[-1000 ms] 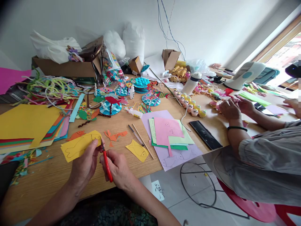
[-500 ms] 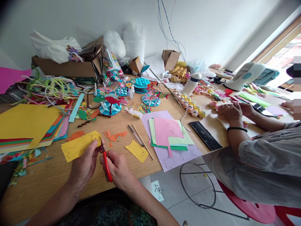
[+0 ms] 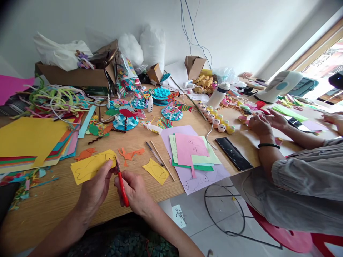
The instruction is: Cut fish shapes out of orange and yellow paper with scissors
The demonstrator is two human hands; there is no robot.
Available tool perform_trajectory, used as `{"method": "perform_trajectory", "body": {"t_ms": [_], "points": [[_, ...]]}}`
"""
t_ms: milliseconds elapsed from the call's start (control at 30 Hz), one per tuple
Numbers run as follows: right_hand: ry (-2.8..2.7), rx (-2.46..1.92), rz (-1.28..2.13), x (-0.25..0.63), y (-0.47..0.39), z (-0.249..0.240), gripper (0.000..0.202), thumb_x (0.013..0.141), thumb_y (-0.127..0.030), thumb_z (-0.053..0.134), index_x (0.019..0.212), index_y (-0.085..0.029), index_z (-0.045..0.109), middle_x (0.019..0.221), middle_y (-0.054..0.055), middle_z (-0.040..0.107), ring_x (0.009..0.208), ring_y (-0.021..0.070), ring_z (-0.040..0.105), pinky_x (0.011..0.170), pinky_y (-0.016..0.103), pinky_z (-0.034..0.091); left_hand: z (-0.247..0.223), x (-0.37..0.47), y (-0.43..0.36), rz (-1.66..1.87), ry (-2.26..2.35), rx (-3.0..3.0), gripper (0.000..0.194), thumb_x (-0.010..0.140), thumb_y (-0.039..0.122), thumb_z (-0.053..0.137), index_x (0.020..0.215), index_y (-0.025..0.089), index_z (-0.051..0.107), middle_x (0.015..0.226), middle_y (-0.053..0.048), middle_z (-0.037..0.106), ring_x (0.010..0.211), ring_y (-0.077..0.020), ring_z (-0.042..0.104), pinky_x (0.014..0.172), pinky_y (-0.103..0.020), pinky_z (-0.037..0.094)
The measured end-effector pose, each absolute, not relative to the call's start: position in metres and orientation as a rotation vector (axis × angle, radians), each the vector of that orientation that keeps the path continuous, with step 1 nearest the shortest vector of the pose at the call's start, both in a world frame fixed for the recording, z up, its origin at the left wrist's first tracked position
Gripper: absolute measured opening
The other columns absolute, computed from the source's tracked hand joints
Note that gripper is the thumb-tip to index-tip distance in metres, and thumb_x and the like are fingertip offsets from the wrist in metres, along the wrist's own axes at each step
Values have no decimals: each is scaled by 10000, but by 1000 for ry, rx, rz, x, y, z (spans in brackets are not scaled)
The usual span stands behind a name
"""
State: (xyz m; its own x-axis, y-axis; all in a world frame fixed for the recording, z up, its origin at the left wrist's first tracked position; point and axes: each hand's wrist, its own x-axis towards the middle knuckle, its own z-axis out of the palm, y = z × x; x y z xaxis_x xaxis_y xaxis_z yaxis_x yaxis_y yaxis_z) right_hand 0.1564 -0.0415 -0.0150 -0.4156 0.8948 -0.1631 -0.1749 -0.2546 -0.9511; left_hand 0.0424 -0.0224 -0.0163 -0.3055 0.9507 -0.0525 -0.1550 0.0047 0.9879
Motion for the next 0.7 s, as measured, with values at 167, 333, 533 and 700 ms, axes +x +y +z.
{"method": "perform_trajectory", "body": {"t_ms": [167, 333, 533, 700], "points": [[-1182, -962, 1781, 156, -42, -18, 359, 819, -499, 546, 696, -169, 473, 450, -83, 404, 332, 43, 378, 313, 153, 254, -15, 42, -23, 1520, 1396, 874, 106, 695, 308, 635, 731, 211, 607, 754, -3, 661, 738, -191, 619, 627, -291, 482], [-1184, -952, 1782, 157, -43, -21, 413, 813, -567, 520, 705, -170, 482, 452, -83, 400, 335, 42, 368, 313, 155, 259, -20, 37, -23, 1481, 1397, 912, 116, 709, 316, 630, 741, 205, 634, 774, -14, 668, 743, -196, 615, 641, -303, 493], [-1208, -992, 1775, 160, -44, -23, 423, 809, -575, 532, 710, -167, 486, 469, -75, 417, 350, 44, 369, 332, 159, 277, -21, 31, -21, 1441, 1370, 957, 137, 706, 323, 622, 704, 190, 653, 737, -25, 674, 709, -197, 612, 630, -308, 490], [-1237, -1003, 1759, 160, -44, -26, 370, 835, -511, 540, 712, -165, 492, 477, -70, 422, 379, 47, 372, 370, 162, 292, -17, 31, -21, 1405, 1306, 977, 159, 717, 331, 611, 679, 183, 652, 660, -12, 654, 674, -190, 604, 646, -310, 485]]}}
